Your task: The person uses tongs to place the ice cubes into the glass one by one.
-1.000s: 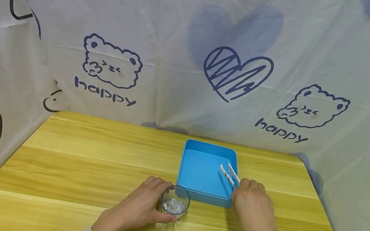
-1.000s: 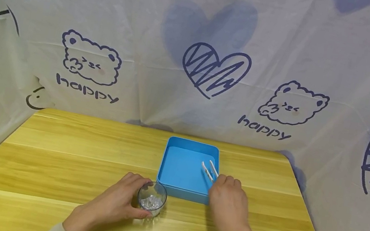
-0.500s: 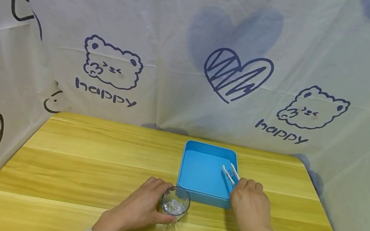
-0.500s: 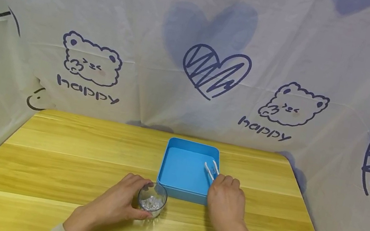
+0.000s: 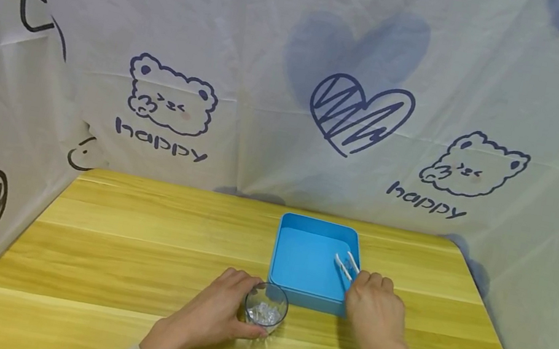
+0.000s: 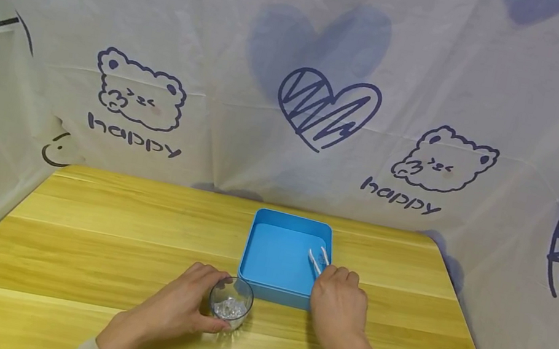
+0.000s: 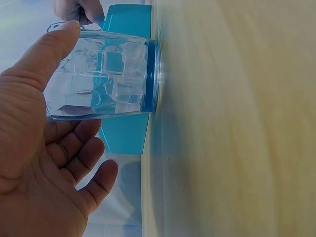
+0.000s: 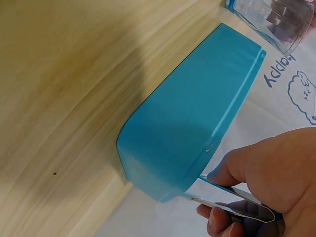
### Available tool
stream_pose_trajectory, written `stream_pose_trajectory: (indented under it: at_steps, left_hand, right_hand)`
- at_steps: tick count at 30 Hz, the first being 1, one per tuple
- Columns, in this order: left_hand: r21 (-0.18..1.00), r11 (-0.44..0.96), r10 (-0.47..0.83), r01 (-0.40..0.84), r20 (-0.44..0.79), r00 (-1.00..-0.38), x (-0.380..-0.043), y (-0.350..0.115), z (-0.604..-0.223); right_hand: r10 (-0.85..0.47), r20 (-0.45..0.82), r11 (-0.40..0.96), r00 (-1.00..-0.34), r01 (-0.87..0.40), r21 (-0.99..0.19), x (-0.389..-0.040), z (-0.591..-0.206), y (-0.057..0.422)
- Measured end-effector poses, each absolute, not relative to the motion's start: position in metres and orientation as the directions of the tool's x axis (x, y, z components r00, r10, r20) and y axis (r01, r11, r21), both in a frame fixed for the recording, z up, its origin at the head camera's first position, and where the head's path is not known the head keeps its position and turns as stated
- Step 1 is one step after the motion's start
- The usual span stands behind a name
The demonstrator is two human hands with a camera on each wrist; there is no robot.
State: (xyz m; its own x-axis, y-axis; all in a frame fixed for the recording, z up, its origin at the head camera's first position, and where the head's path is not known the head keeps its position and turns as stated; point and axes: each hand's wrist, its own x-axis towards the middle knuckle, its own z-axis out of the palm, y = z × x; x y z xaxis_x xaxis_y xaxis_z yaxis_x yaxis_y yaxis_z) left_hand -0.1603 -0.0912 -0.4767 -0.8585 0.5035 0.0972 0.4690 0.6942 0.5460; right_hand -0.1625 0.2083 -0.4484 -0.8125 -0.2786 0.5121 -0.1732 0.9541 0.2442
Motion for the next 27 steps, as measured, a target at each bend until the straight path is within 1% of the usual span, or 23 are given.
stream_pose_trajectory:
  at_steps: [7,11,16,27]
  left_hand:
    - [0.544,0.697,0.5,0.467,0.099,-0.86,-0.1604,-0.091,-0.4771]
    - [0.541,0.698,0.499,0.47,0.104,-0.86,-0.1607,-0.0907,-0.4771]
    - [0.541,0.695,0.502,0.474,0.107,-0.858,-0.1607,-0.0907,-0.477]
    - [0.54,0.689,0.505,0.483,0.12,-0.855,-0.1598,-0.0911,-0.4774]
  right_hand:
    - [-0.311,0.45,0.943,-0.837,-0.215,0.252,-0.1604,-0.4473,0.2071]
    - [-0.34,0.477,0.936,-0.811,-0.24,0.259,-0.1589,-0.4462,0.2072]
    - [-0.324,0.519,0.942,-0.791,-0.219,0.255,-0.1601,-0.444,0.2088]
    - [-0.277,0.481,0.953,-0.832,-0.176,0.245,-0.1686,-0.4446,0.2071]
